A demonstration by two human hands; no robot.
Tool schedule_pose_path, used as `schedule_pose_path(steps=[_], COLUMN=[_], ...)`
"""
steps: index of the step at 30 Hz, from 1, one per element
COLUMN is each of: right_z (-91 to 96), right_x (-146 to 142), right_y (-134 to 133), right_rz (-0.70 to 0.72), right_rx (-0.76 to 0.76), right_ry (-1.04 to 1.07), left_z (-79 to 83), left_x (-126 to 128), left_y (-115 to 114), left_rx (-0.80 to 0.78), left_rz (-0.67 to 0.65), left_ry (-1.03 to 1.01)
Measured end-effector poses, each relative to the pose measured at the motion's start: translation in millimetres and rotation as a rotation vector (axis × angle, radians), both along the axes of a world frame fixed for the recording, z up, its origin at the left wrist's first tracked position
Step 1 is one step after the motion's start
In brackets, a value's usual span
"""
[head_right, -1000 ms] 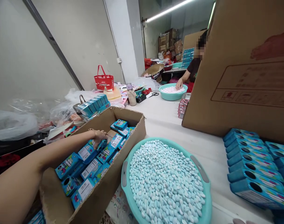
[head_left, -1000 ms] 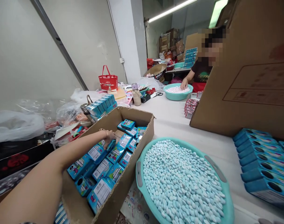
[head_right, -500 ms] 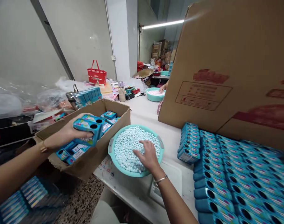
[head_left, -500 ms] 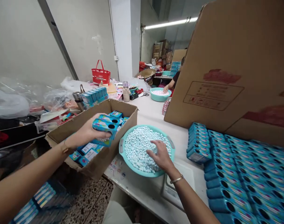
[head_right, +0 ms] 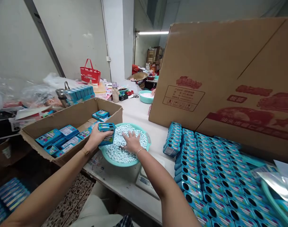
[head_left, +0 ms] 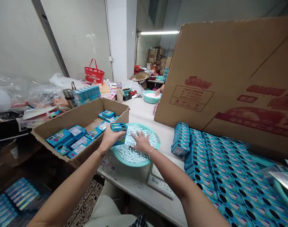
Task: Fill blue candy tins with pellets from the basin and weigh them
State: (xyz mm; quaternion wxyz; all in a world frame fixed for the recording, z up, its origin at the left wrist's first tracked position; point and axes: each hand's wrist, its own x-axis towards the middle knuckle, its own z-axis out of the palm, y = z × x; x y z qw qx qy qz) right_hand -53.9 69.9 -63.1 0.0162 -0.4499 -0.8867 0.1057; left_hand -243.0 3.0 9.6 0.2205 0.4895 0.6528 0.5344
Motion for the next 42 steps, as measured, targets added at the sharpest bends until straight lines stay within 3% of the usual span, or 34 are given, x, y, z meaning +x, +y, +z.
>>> schedule_pose_path(steps=[3, 6, 11, 14, 18, 24, 29, 34, 38, 42], right_z=[6.8, 6.5, -9.9, -17.5, -22.9, -20.6, -17.9, -12.6, -17.0, -30.8], right_x=[4, 0, -40, -65, -80, -76, -56, -10, 33, 42], right_y=[8, -13, -58, -47, -10, 27, 40, 45, 53, 66], right_rz=[-0.014, 0.037, 0.345, 0.498, 0.492, 0.314, 0.210, 0.094, -0.083, -0.252], right_rx=[-0.056, 0.032, 0.266, 0.332, 0.402, 0.328, 0.238, 0.148, 0.077, -0.048], right_ry=[0.037, 0.143, 0.229, 0.187, 0.115, 0.139, 0.242, 0.467, 0.688, 0.869], left_z=[1.3, -0.1, -16.3, -28.3, -35.9, -14.4, 3.1, -5.9, -18.3, -25.8], left_x=[-7, -13, -8, -4, -3, 3, 10, 26, 43, 47], left_y=[-22, -53, -92, -104, -108, -78, -28, 15, 44, 62], left_rx=[0.070, 0.137, 0.176, 0.163, 0.105, 0.030, -0.109, -0.399, -0.511, -0.569], left_rz=[0.045, 0.096, 0.214, 0.245, 0.266, 0.090, 0.019, -0.150, -0.258, -0.321], left_ry=[-0.094, -0.166, -0.312, -0.387, -0.371, -0.052, 0.474, 0.851, 0.927, 0.964])
